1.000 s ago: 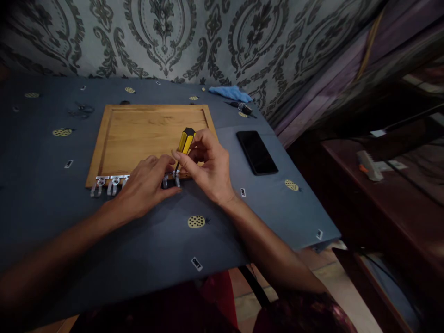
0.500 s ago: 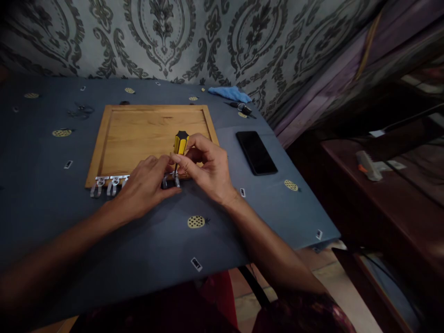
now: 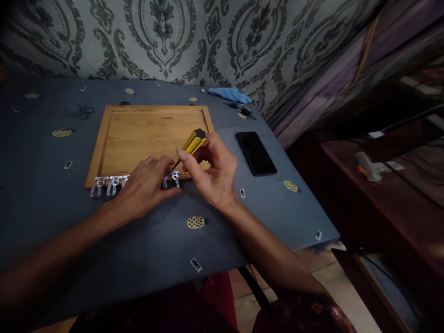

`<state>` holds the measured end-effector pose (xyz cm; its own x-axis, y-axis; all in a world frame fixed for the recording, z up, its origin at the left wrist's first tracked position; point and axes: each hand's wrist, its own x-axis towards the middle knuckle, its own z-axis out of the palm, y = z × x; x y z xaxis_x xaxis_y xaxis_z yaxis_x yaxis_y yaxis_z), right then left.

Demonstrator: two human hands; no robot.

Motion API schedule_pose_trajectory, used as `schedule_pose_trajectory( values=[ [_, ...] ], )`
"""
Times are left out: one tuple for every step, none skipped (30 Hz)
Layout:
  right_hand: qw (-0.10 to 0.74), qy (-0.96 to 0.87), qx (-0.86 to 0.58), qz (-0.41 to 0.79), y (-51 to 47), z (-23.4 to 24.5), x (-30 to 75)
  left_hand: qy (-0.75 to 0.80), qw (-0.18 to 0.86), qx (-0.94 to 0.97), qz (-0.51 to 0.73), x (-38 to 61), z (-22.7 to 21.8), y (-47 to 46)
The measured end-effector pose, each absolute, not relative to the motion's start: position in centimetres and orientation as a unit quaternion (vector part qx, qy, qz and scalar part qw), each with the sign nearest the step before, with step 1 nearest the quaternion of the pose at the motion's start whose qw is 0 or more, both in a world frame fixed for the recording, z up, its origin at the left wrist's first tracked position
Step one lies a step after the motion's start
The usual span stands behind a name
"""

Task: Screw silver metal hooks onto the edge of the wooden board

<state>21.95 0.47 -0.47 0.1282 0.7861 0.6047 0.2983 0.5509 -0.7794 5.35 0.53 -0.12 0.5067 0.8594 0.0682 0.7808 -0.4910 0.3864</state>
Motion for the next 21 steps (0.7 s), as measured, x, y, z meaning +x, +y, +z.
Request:
schedule_pose_trajectory(
  values=[
    [0.621, -0.625, -0.431, 0.195, 0.47, -0.37, 21.96, 0.480, 0.156, 0.854, 0.127, 5.36, -0.09, 0.52],
    [0.621, -0.624, -0.433, 0.196, 0.48, -0.30, 21.96, 0.480, 0.158, 0.854, 0.127, 5.35, -0.07, 0.52],
    [0.617, -0.626, -0.434, 0.200, 0.50, -0.26, 21.97, 0.480, 0.161, 0.853, 0.127, 5.34, -0.05, 0.52],
    [0.609, -0.631, -0.435, 0.205, 0.52, -0.26, 21.99, 0.481, 0.162, 0.852, 0.127, 5.32, -0.04, 0.52],
    [0.600, -0.637, -0.437, 0.209, 0.54, -0.30, 22.00, 0.481, 0.163, 0.852, 0.128, 5.30, -0.02, 0.53],
    [0.591, -0.643, -0.439, 0.212, 0.56, -0.36, 22.01, 0.481, 0.164, 0.852, 0.129, 5.27, -0.01, 0.54],
    [0.582, -0.649, -0.442, 0.212, 0.57, -0.44, 22.03, 0.481, 0.163, 0.852, 0.130, 5.26, 0.01, 0.55],
    [0.577, -0.653, -0.444, 0.211, 0.57, -0.52, 22.04, 0.480, 0.163, 0.852, 0.129, 5.25, 0.03, 0.56],
    [0.572, -0.655, -0.446, 0.210, 0.58, -0.59, 22.06, 0.480, 0.164, 0.852, 0.128, 5.26, 0.06, 0.57],
    [0.570, -0.657, -0.448, 0.208, 0.58, -0.64, 22.07, 0.479, 0.166, 0.853, 0.125, 5.27, 0.08, 0.57],
    [0.568, -0.658, -0.449, 0.205, 0.59, -0.68, 22.08, 0.479, 0.168, 0.853, 0.122, 5.28, 0.09, 0.56],
    [0.567, -0.660, -0.450, 0.201, 0.61, -0.71, 22.09, 0.478, 0.168, 0.853, 0.121, 5.30, 0.08, 0.54],
    [0.566, -0.662, -0.450, 0.197, 0.63, -0.73, 22.10, 0.478, 0.166, 0.854, 0.121, 5.31, 0.07, 0.52],
    [0.565, -0.665, -0.450, 0.192, 0.66, -0.75, 22.12, 0.476, 0.163, 0.855, 0.124, 5.31, 0.03, 0.50],
    [0.563, -0.668, -0.450, 0.187, 0.69, -0.76, 22.13, 0.476, 0.158, 0.856, 0.127, 5.31, -0.01, 0.49],
    [0.563, -0.670, -0.448, 0.183, 0.71, -0.78, 22.14, 0.476, 0.153, 0.856, 0.129, 5.30, -0.06, 0.47],
    [0.561, -0.673, -0.445, 0.181, 0.73, -0.80, 22.16, 0.475, 0.149, 0.857, 0.131, 5.28, -0.11, 0.47],
    [0.560, -0.677, -0.442, 0.179, 0.75, -0.82, 22.18, 0.475, 0.147, 0.858, 0.132, 5.26, -0.18, 0.47],
    [0.557, -0.682, -0.438, 0.178, 0.76, -0.84, 22.21, 0.474, 0.144, 0.858, 0.131, 5.24, -0.24, 0.49],
    [0.556, -0.687, -0.433, 0.177, 0.77, -0.85, 22.23, 0.474, 0.142, 0.859, 0.131, 5.23, -0.32, 0.51],
    [0.555, -0.692, -0.428, 0.176, 0.78, -0.86, 22.25, 0.474, 0.139, 0.859, 0.131, 5.21, -0.39, 0.54]
  ],
)
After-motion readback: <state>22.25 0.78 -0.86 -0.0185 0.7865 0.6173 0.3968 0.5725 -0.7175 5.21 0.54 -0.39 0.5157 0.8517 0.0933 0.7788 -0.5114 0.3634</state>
